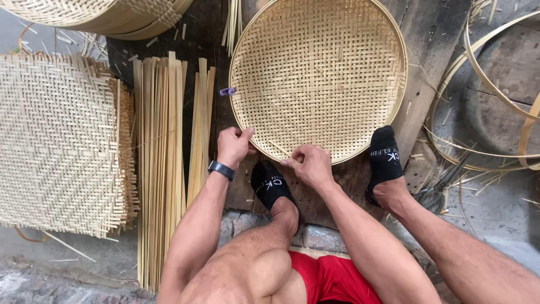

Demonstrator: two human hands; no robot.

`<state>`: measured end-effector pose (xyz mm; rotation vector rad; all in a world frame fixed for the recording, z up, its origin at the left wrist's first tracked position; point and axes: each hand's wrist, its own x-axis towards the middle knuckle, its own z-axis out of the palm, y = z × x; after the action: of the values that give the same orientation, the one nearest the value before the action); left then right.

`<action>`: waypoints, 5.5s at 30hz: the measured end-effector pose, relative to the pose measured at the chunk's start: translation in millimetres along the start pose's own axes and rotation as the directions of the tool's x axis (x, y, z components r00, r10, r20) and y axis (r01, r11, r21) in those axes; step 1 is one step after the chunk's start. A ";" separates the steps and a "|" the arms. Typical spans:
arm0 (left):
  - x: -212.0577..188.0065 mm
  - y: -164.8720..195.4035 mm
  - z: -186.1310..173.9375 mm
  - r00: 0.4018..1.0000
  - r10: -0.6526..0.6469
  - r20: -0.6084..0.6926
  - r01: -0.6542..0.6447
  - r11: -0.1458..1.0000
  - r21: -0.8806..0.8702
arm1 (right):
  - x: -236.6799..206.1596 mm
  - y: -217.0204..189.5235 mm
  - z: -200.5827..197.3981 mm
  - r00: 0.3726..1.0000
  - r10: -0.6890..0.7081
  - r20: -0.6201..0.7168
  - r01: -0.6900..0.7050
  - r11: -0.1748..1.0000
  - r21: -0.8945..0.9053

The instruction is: The person sits on the floor and fits a thin bamboo rim strip around the edge of a round woven bamboo sieve, pressing and tucking the strip along the rim, then joins and secures the overlapping rim ends and presses the rim down around the whole circumference.

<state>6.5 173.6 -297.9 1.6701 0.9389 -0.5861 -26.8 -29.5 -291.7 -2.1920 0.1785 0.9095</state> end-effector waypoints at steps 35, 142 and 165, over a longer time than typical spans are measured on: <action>-71.0 -47.7 48.5 0.998 -0.018 -0.052 -0.011 0.860 -0.511 | -42.9 48.0 -87.7 0.891 -0.368 -0.267 0.367 0.929 -0.057; 149.4 163.1 30.3 0.873 0.484 0.050 -0.485 0.855 0.182 | 195.5 14.9 -277.5 0.956 0.038 -0.292 -0.117 0.958 -0.261; 136.5 256.3 91.5 0.837 0.417 0.354 -0.535 0.760 0.368 | 172.1 6.1 -276.0 0.984 0.149 -0.093 -0.141 0.986 0.092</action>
<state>301.3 98.3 -286.3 2.0968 0.1525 -0.6723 251.1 -198.0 -278.4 -2.1681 0.4223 0.8550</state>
